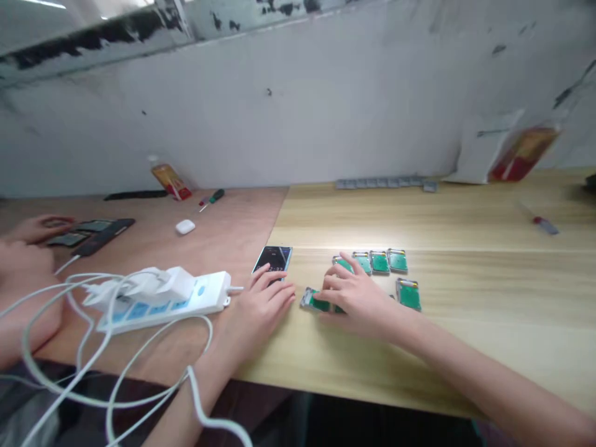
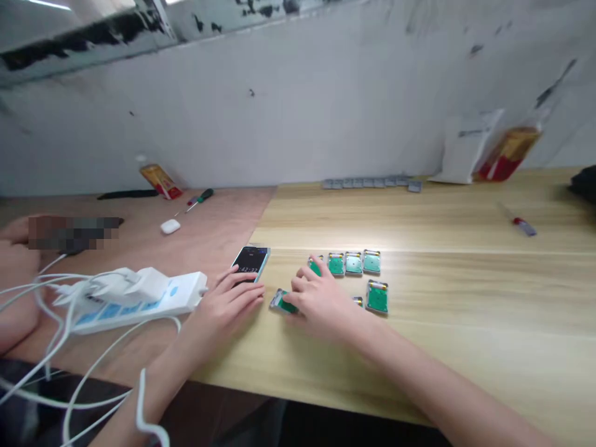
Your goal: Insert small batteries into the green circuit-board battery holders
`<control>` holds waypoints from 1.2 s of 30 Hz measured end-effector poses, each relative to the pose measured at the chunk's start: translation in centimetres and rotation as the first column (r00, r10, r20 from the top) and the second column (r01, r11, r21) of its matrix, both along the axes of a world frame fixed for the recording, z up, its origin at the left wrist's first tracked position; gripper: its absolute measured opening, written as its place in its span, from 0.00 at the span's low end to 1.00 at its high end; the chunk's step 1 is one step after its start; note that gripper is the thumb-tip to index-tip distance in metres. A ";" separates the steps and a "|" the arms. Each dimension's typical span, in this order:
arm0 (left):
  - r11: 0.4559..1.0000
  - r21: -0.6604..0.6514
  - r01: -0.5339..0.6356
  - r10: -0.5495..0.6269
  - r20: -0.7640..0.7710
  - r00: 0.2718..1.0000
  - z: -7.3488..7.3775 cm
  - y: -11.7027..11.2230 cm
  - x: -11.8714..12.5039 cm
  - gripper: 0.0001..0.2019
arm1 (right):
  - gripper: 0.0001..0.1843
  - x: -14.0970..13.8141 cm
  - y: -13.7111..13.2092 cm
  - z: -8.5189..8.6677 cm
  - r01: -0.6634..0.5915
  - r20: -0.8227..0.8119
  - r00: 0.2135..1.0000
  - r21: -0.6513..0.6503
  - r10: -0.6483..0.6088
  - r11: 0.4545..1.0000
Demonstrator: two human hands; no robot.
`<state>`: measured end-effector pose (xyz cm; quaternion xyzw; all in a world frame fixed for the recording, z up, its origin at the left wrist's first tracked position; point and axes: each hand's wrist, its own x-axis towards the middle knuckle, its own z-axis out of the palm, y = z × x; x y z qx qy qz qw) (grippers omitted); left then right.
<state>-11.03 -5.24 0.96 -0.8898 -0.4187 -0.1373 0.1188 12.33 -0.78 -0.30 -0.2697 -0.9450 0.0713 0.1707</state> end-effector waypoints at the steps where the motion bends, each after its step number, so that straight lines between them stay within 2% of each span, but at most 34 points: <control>1: 1.000 0.004 -0.016 0.016 -0.017 1.000 -0.2 0.1 -0.3 0.10 | 0.13 0.0 -0.1 0.1 0.003 0.010 1.000 0.011 -0.003 1.000; 5: 0.999 0.029 -0.020 0.022 -0.086 0.996 -1.1 0.3 -1.5 0.09 | 0.16 0.3 -0.3 0.6 0.013 0.015 1.000 0.023 -0.013 1.000; 8: 0.999 0.035 -0.021 0.025 -0.129 0.991 -1.2 0.5 -1.7 0.09 | 0.14 0.8 -0.4 1.1 0.093 -0.018 0.996 0.031 -0.093 0.995; 12: 0.999 0.022 -0.047 0.049 -0.088 0.995 -0.7 -0.1 -0.1 0.09 | 0.12 1.6 -0.8 1.1 0.305 -0.072 0.951 0.058 -0.301 0.951; 14: 0.998 0.016 -0.061 0.061 -0.031 0.998 -0.7 -0.6 1.6 0.10 | 0.14 1.6 -1.1 0.8 0.356 -0.076 0.933 0.078 -0.351 0.931; 19: 0.993 0.021 -0.113 0.113 0.007 0.994 -2.0 -1.3 5.0 0.12 | 0.12 0.9 -1.8 -0.4 0.332 -0.016 0.943 0.125 -0.332 0.935; 24: 0.992 -0.042 -0.122 0.121 -0.028 0.992 -2.9 -1.4 5.6 0.15 | 0.06 2.3 -1.9 -0.8 0.231 -0.008 0.973 0.028 -0.231 0.972; 28: 0.990 -0.080 -0.116 0.116 -0.011 0.993 -2.5 -1.5 5.6 0.17 | 0.10 3.9 -1.8 -0.8 0.180 -0.060 0.981 -0.034 -0.182 0.983; 32: 0.990 -0.115 -0.081 0.081 -0.002 0.997 -1.6 -1.2 5.3 0.17 | 0.13 4.3 -1.9 -1.0 0.295 -0.091 0.951 -0.012 -0.295 0.955; 36: 0.985 -0.172 -0.024 0.023 -0.005 1.000 -0.4 -0.7 4.4 0.18 | 0.07 4.1 -1.9 -1.2 0.299 -0.052 0.953 0.011 -0.299 0.954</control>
